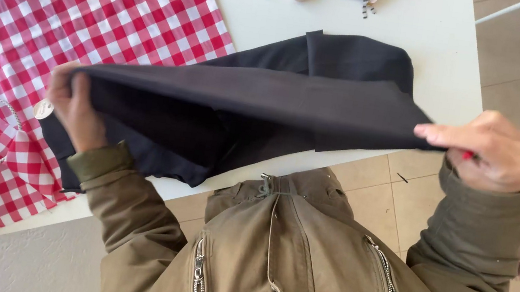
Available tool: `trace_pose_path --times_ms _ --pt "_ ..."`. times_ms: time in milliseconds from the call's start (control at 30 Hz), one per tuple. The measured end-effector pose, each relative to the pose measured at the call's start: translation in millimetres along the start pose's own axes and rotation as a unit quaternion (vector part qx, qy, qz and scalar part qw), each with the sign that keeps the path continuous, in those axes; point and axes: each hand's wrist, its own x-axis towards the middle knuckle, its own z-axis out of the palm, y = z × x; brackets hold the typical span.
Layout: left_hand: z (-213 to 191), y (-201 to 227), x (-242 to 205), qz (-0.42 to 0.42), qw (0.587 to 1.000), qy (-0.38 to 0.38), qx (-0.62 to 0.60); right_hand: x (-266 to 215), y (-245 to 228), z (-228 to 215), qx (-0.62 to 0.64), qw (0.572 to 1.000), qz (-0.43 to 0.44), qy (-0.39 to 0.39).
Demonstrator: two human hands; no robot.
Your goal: Ripping the seams of black trousers using a seam ripper.
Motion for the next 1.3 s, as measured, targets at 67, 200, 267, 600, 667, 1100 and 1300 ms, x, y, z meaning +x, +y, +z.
trace_pose_path --times_ms 67,200,267,600,667,1100,1300 --pt "-21.5 5.4 10.0 0.016 0.999 0.025 -0.014 27.7 -57.3 26.4 0.01 0.995 0.037 0.097" --pt "-63.6 0.2 50.3 0.107 0.982 0.085 0.13 86.4 -117.1 58.7 0.047 0.981 0.066 0.174" --pt "-56.3 -23.2 88.0 0.134 0.965 0.097 0.205 101.5 -115.0 79.8 0.064 0.981 0.087 0.163" --pt "159.3 85.1 -54.2 0.113 0.974 -0.13 0.146 110.4 -65.6 207.8 0.144 0.922 0.316 0.169" --pt "176.1 81.9 -111.0 0.139 0.97 -0.137 0.147 112.9 -58.7 210.7 0.136 0.929 0.31 0.147" --pt "224.4 89.2 -177.8 0.079 0.967 -0.002 0.241 141.6 -33.1 185.3 0.12 0.984 0.134 0.018" --pt "206.9 62.7 -194.4 -0.071 0.994 -0.02 0.082 138.5 -10.6 192.3 0.245 0.95 0.183 -0.062"
